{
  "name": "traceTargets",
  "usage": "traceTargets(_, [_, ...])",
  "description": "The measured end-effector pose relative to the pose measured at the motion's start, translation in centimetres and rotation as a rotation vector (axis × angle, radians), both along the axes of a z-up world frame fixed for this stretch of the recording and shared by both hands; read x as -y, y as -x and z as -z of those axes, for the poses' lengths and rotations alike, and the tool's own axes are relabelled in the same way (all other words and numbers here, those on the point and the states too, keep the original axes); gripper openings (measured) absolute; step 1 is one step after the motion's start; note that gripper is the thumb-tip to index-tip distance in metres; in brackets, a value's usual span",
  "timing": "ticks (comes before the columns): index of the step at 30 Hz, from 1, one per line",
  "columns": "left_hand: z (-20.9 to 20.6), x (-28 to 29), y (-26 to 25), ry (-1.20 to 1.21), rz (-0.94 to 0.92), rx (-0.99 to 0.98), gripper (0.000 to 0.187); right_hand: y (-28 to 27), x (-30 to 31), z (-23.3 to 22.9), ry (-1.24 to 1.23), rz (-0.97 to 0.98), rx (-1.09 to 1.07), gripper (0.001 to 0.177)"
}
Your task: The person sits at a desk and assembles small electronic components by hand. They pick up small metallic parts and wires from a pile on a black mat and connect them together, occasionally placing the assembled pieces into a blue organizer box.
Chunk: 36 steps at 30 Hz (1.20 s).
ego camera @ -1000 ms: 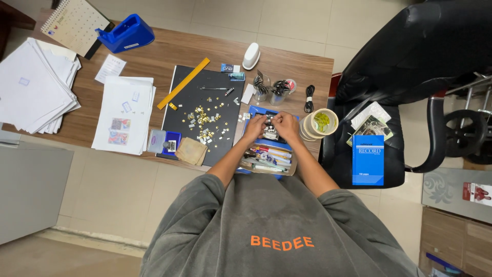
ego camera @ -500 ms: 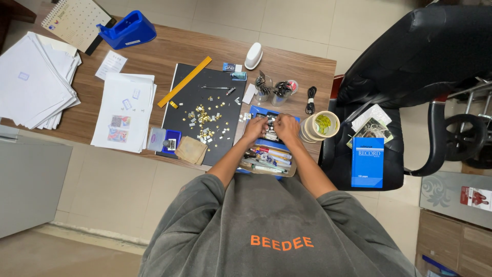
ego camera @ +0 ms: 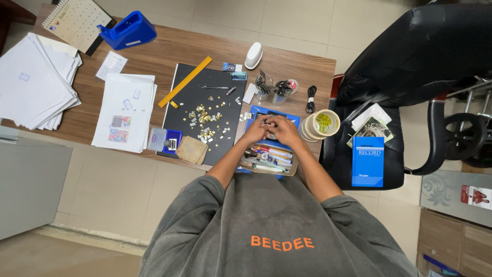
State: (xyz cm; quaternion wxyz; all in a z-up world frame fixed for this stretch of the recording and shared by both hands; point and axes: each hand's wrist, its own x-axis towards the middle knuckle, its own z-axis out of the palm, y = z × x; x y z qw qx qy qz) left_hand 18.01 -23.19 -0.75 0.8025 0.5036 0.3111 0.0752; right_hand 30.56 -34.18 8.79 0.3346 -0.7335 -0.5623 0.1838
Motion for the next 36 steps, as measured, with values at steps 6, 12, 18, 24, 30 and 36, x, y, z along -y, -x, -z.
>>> traceTargets(6, [-1.1,-0.4,0.4,-0.074,0.100,-0.035,0.047,0.4,0.1,-1.1,0.140,-0.009,-0.096,0.022])
traceTargets(12, [-1.1,-0.9,0.6,-0.092,0.082,-0.026,0.031,-0.3,-0.5,-1.1,0.098,0.183,-0.168,0.027])
traceTargets(18, [-1.4,-0.7,0.9,-0.230,0.096,-0.051,0.014,-1.2,-1.0,0.2,0.098,0.275,0.058,0.024])
traceTargets(24, [-0.8,-1.0,1.2,-0.071,0.086,-0.029,0.025,-1.1,-0.8,1.1,0.121,0.250,0.075,0.027])
traceTargets(30, [-2.9,-0.7,1.4,-0.004,0.034,-0.001,0.022,-1.2,-0.7,2.4,0.106,0.262,0.015,0.019])
traceTargets(36, [-2.9,-0.6,1.1,-0.016,-0.019,0.005,0.036,-0.7,0.2,0.6,0.082,0.019,-0.263,0.023])
